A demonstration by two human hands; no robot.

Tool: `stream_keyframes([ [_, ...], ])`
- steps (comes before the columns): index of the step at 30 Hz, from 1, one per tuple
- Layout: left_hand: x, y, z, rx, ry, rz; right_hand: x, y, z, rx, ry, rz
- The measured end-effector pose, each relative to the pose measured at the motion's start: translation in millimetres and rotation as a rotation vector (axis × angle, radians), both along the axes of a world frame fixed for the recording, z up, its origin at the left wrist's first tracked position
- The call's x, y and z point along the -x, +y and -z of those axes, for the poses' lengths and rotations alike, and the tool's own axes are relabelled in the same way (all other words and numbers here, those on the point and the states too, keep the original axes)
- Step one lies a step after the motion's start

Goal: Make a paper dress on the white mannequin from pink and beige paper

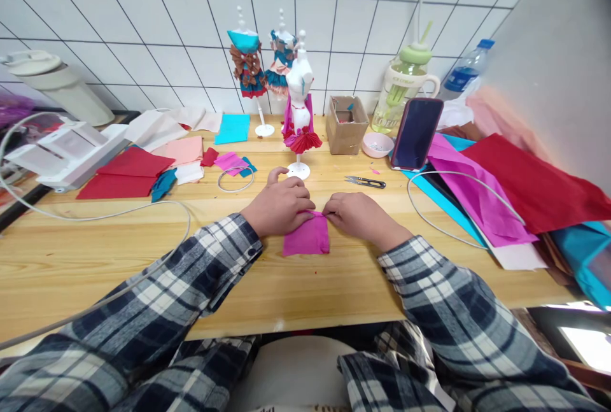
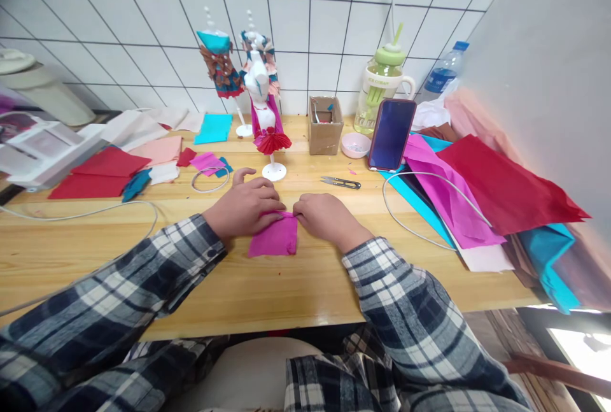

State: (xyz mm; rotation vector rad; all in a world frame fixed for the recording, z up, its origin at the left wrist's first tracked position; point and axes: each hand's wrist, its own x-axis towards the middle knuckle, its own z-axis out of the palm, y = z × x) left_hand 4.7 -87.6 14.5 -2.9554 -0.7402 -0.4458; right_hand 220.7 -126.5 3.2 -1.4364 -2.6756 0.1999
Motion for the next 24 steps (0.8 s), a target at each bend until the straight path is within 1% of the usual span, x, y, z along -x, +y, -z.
stream_keyframes([
  [4, -10.4, 1.7, 0.4, -0.012, 0.055, 0.067, 0.7, -0.1, -3.5, 0.007, -0.038, 0.0],
  [7, -14.2, 4.1, 1.1, -0.009, 0.069, 0.073, 1.3, -0.8, -4.9, 0.012, -0.042, 0.01],
  [11, -14.9, 5.3, 1.5, 0.022, 0.059, 0.075, 1.3, 0.6, -1.8, 0.02, 0.045, 0.061],
  [15, -14.0, 4.8, 1.4, 0.1, 0.026, 0.061, 0.0, 5.5, 3.7, 0.082, 0.182, 0.151],
  [18, -14.1, 4.2, 1.9, 0.159, -0.005, 0.036, -0.5, 8.1, 5.7, 0.127, 0.235, 0.18],
  [24, -16.7, 0.4, 5.2, 0.151, -0.029, -0.021, -1.0, 8.5, 6.4, 0.131, 0.248, 0.198],
])
